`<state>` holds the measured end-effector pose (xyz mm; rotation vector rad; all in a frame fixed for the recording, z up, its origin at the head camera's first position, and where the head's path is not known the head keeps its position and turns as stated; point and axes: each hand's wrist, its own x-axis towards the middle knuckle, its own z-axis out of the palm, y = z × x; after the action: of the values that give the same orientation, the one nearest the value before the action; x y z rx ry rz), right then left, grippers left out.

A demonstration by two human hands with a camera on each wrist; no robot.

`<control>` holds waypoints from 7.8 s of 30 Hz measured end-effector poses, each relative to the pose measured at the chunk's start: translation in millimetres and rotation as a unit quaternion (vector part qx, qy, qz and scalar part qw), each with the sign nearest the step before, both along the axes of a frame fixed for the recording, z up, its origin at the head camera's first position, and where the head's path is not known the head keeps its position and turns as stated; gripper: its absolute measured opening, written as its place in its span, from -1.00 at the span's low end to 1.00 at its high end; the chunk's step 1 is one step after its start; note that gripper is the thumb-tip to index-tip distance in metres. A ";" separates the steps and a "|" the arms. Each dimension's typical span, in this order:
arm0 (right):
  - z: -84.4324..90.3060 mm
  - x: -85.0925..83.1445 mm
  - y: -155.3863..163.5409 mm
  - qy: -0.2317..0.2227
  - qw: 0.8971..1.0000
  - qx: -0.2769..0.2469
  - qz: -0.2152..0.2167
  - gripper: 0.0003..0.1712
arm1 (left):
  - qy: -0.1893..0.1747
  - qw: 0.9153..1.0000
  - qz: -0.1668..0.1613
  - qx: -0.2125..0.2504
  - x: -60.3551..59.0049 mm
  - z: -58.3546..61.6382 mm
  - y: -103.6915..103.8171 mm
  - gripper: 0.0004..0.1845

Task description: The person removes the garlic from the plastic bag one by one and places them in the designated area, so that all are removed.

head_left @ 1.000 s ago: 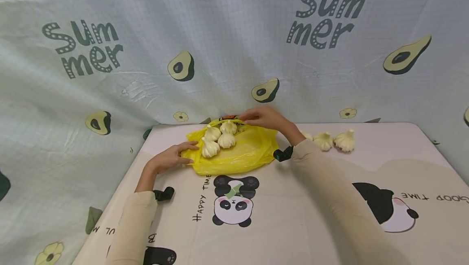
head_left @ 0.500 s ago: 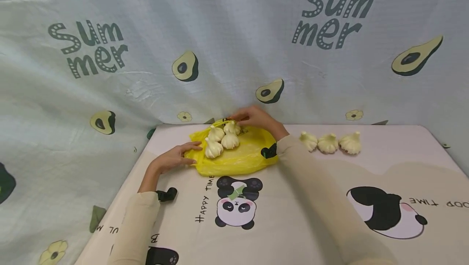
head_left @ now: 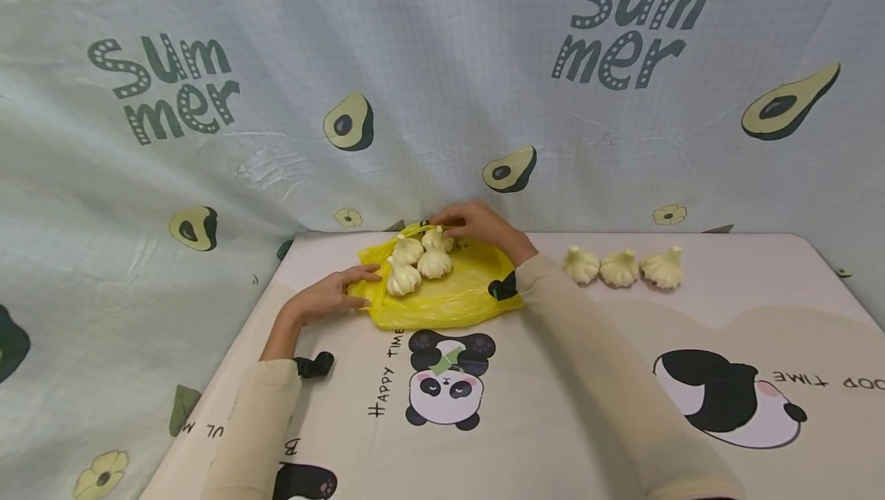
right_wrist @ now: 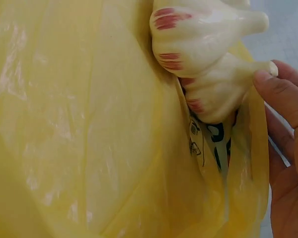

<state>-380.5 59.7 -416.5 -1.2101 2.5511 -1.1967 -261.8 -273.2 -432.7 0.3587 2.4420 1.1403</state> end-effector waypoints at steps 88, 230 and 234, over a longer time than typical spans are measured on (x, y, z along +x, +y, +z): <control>32.0 132.0 171.8 0.125 0.990 -0.066 -0.020 -0.70 | 0.019 0.999 -0.026 0.014 3.5 -0.9 -2.5 -0.43; -18.2 141.1 218.8 0.065 0.991 -0.052 -0.106 -0.62 | 0.007 1.000 -0.020 0.021 2.9 -0.6 -3.3 -0.45; -12.4 141.1 218.2 0.071 0.991 -0.061 -0.099 -0.63 | 0.008 1.000 -0.021 0.020 2.6 0.0 -2.9 -0.45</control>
<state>-239.3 278.0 -428.9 -1.1255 2.7962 -1.3718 -259.2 -276.1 -432.8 0.4294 2.4161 1.1745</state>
